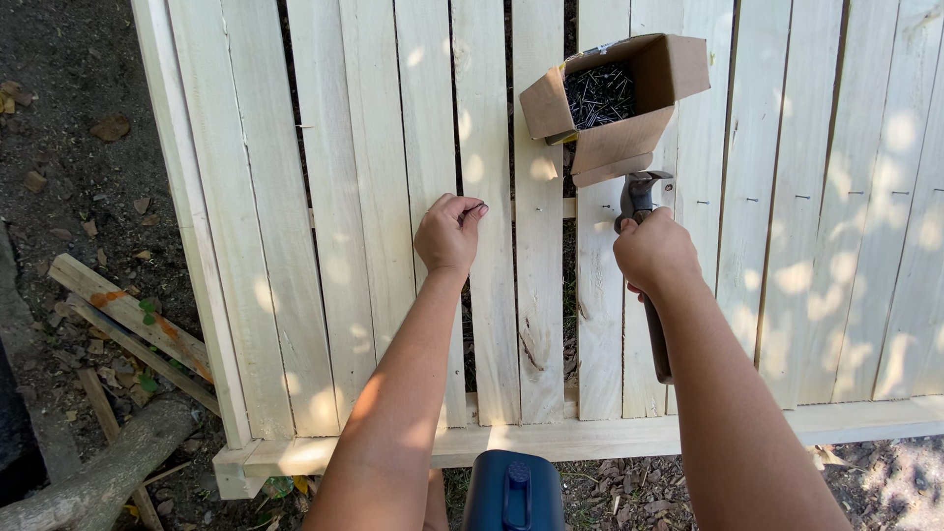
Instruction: The person hammers nails into the slats of a wooden pallet-like frame outdoors. They take nails one at a time from an open cardboard box, position each nail on a slat, and drive it in with a claw hammer, working across different slats.
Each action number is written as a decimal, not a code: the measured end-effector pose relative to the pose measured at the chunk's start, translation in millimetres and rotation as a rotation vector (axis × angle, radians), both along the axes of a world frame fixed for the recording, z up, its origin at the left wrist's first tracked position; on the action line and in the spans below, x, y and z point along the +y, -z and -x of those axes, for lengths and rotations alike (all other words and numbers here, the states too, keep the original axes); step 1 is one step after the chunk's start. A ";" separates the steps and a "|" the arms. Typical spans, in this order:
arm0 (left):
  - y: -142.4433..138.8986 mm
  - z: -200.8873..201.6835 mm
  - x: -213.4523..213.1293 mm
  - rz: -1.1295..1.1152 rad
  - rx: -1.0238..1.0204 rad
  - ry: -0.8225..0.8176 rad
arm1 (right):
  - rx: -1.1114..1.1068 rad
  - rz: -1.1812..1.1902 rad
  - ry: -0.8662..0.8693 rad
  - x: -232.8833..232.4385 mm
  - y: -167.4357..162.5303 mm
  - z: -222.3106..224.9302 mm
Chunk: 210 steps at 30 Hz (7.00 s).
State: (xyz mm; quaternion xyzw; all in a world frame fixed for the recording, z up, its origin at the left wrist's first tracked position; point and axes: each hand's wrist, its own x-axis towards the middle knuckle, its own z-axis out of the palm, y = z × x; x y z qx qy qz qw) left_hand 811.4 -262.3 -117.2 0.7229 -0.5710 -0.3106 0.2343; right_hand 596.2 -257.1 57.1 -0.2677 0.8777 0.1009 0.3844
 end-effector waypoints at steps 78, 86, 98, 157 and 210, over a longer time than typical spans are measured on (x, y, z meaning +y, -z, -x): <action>-42.7 -31.5 -26.7 -0.453 -0.299 0.471 | 0.026 0.765 -0.028 49.7 83.6 -114.8; -84.3 -16.6 -60.9 -0.047 -0.085 0.195 | -0.004 0.441 0.032 12.3 72.0 -86.1; -96.7 175.7 -170.6 0.046 -0.579 1.194 | -0.164 0.241 0.106 3.1 49.5 -75.0; -7.5 -87.1 -22.8 -0.043 0.291 0.118 | -0.437 0.697 0.300 84.6 70.9 -132.5; 2.0 -69.2 -15.3 0.071 0.131 0.388 | -0.188 0.616 -0.063 99.4 89.4 -156.1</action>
